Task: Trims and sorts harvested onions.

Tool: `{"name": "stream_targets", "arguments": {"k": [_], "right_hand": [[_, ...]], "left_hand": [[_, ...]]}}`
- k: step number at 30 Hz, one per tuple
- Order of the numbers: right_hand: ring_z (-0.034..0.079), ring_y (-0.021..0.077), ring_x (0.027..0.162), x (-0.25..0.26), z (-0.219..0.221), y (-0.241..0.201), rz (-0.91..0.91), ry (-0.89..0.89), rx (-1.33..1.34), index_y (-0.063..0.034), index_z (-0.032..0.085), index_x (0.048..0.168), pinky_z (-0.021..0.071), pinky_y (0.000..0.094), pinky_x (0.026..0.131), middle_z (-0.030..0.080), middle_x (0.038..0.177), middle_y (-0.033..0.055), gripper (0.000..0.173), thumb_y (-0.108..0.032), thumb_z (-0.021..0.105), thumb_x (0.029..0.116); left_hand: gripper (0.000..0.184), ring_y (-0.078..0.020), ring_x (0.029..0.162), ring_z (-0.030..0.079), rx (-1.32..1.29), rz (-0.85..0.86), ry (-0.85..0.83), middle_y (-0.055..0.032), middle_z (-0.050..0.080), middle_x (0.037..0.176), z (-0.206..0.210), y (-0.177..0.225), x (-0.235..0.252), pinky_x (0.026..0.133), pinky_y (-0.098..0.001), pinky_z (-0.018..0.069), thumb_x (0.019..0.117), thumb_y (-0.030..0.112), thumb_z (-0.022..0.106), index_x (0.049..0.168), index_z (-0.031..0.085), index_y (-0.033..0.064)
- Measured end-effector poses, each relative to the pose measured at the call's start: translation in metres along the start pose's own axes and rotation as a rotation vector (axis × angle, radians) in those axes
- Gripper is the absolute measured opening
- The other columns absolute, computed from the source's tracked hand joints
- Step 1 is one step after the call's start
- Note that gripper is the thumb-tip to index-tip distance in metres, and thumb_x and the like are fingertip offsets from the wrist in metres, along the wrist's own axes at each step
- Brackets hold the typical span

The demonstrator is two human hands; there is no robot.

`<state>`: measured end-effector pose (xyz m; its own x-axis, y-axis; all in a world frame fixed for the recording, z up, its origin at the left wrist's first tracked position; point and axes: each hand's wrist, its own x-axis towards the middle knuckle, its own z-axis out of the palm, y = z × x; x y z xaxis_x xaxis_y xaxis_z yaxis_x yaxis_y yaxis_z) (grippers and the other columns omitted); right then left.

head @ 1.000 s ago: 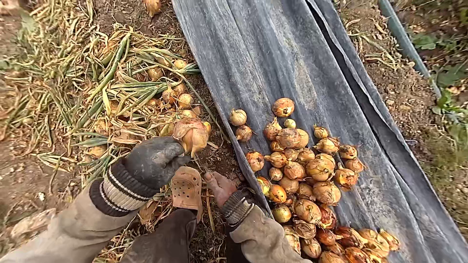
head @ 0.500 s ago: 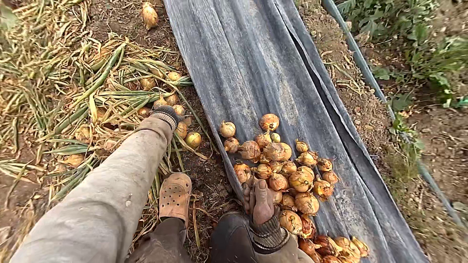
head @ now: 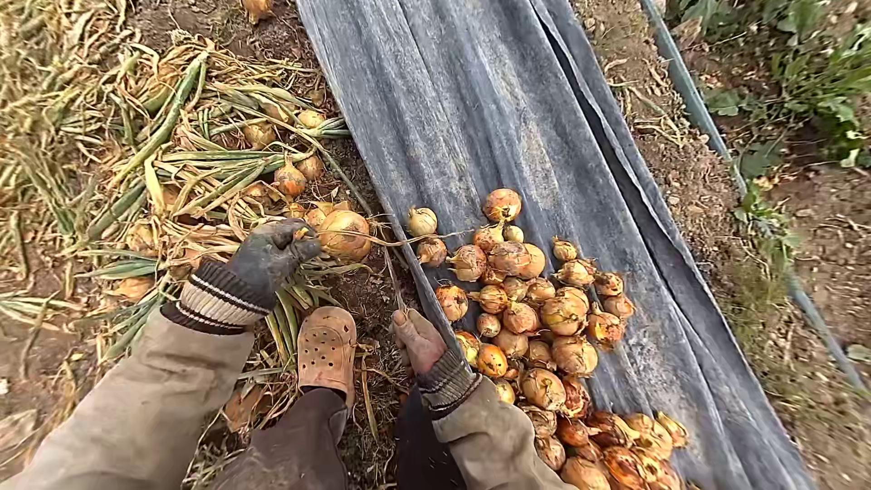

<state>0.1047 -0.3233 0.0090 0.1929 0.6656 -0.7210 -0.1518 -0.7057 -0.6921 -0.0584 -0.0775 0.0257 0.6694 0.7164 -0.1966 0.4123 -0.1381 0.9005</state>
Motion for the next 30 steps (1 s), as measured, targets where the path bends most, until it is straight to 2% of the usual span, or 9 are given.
{"name": "stream_targets", "arguments": {"k": [2, 5, 7, 10, 12, 18, 21, 24, 30], "right_hand": [[0.049, 0.0077, 0.053, 0.001, 0.006, -0.008, -0.195, -0.007, 0.136, -0.006, 0.06, 0.11, 0.048, 0.028, 0.051, 0.053, 0.068, -0.0014, 0.069, -0.072, 0.052, 0.0924], [0.052, 0.0028, 0.05, -0.011, 0.019, -0.022, -0.483, -0.007, 0.366, -0.008, 0.068, 0.104, 0.0488, 0.0232, 0.047, 0.059, 0.066, -0.0049, 0.082, -0.085, 0.061, 0.0764], [0.052, 0.0032, 0.052, -0.02, 0.025, -0.026, -0.532, 0.028, 0.349, -0.0099, 0.068, 0.094, 0.048, 0.0236, 0.048, 0.059, 0.066, -0.0039, 0.074, -0.082, 0.055, 0.0842], [0.061, 0.0047, 0.061, -0.025, 0.034, -0.02, -0.502, 0.143, 0.28, -0.0089, 0.071, 0.089, 0.0543, 0.0272, 0.057, 0.064, 0.068, -0.0021, 0.067, -0.07, 0.045, 0.0982], [0.048, 0.0033, 0.047, -0.024, 0.039, -0.018, -0.393, 0.213, 0.367, -0.0113, 0.065, 0.078, 0.0448, 0.0242, 0.045, 0.054, 0.057, -0.0052, 0.061, -0.066, 0.048, 0.0986], [0.042, 0.0076, 0.042, -0.01, 0.016, 0.014, -0.19, 0.19, 0.226, -0.0108, 0.056, 0.075, 0.0404, 0.0269, 0.04, 0.047, 0.056, -0.0036, 0.063, -0.058, 0.026, 0.1047], [0.047, 0.0139, 0.053, 0.001, 0.014, 0.037, -0.022, 0.047, -0.043, -0.0071, 0.064, 0.093, 0.0469, 0.0389, 0.054, 0.051, 0.065, 0.0001, 0.073, -0.068, 0.025, 0.1004], [0.044, 0.0083, 0.042, -0.003, 0.022, 0.034, -0.097, 0.176, 0.347, -0.0065, 0.059, 0.084, 0.0427, 0.0276, 0.04, 0.049, 0.057, -0.0022, 0.067, -0.069, 0.04, 0.0975], [0.043, 0.006, 0.039, -0.028, -0.003, 0.014, -0.36, 0.425, 0.327, -0.0114, 0.058, 0.078, 0.0422, 0.0248, 0.037, 0.049, 0.055, -0.0053, 0.072, -0.078, 0.037, 0.0949]], "left_hand": [[0.01, 0.0004, 0.074, 0.067, -0.167, 0.043, -0.094, 0.0076, 0.073, 0.085, 0.002, 0.019, -0.041, 0.067, -0.0177, 0.0577, 0.0896, 0.02, 0.069, 0.097, 0.074, 0.0152], [0.014, 0.001, 0.075, 0.066, -0.172, 0.091, -0.352, 0.0104, 0.072, 0.09, -0.003, 0.038, -0.082, 0.066, -0.0152, 0.0555, 0.0945, 0.033, 0.069, 0.099, 0.076, 0.0212], [0.029, -0.0003, 0.076, 0.067, -0.094, 0.118, -0.437, 0.0104, 0.073, 0.091, -0.006, 0.042, -0.094, 0.065, -0.0176, 0.0572, 0.0931, 0.05, 0.072, 0.102, 0.077, 0.0229], [0.034, 0.0022, 0.078, 0.067, 0.145, 0.269, -0.275, 0.0136, 0.072, 0.086, -0.001, 0.034, -0.096, 0.066, -0.0198, 0.0572, 0.0815, 0.059, 0.077, 0.089, 0.078, 0.0262], [0.042, -0.0004, 0.078, 0.068, 0.265, 0.403, -0.101, 0.0116, 0.072, 0.08, 0.005, 0.022, -0.087, 0.067, -0.0257, 0.0588, 0.0851, 0.064, 0.071, 0.08, 0.076, 0.0232], [0.029, -0.0146, 0.079, 0.069, 0.421, 0.26, 0.182, -0.0043, 0.073, 0.087, 0.03, 0.032, -0.053, 0.072, -0.0406, 0.0585, 0.097, 0.038, 0.068, 0.091, 0.075, 0.0104], [0.029, -0.0154, 0.09, 0.07, 0.605, 0.258, -0.329, -0.0005, 0.072, 0.094, 0.041, 0.049, -0.055, 0.08, -0.043, 0.0598, 0.0981, 0.044, 0.065, 0.099, 0.073, 0.0168], [0.036, -0.0238, 0.091, 0.07, 0.782, 0.143, -0.807, -0.0043, 0.071, 0.096, 0.068, 0.058, -0.047, 0.081, -0.0499, 0.0566, 0.1049, 0.048, 0.052, 0.11, 0.071, 0.0181], [0.019, -0.0364, 0.106, 0.07, 0.983, 0.034, -0.372, -0.0123, 0.072, 0.116, 0.067, 0.041, 0.04, 0.081, -0.0615, 0.0564, 0.1014, 0.021, 0.06, 0.112, 0.074, 0.0144]]}}
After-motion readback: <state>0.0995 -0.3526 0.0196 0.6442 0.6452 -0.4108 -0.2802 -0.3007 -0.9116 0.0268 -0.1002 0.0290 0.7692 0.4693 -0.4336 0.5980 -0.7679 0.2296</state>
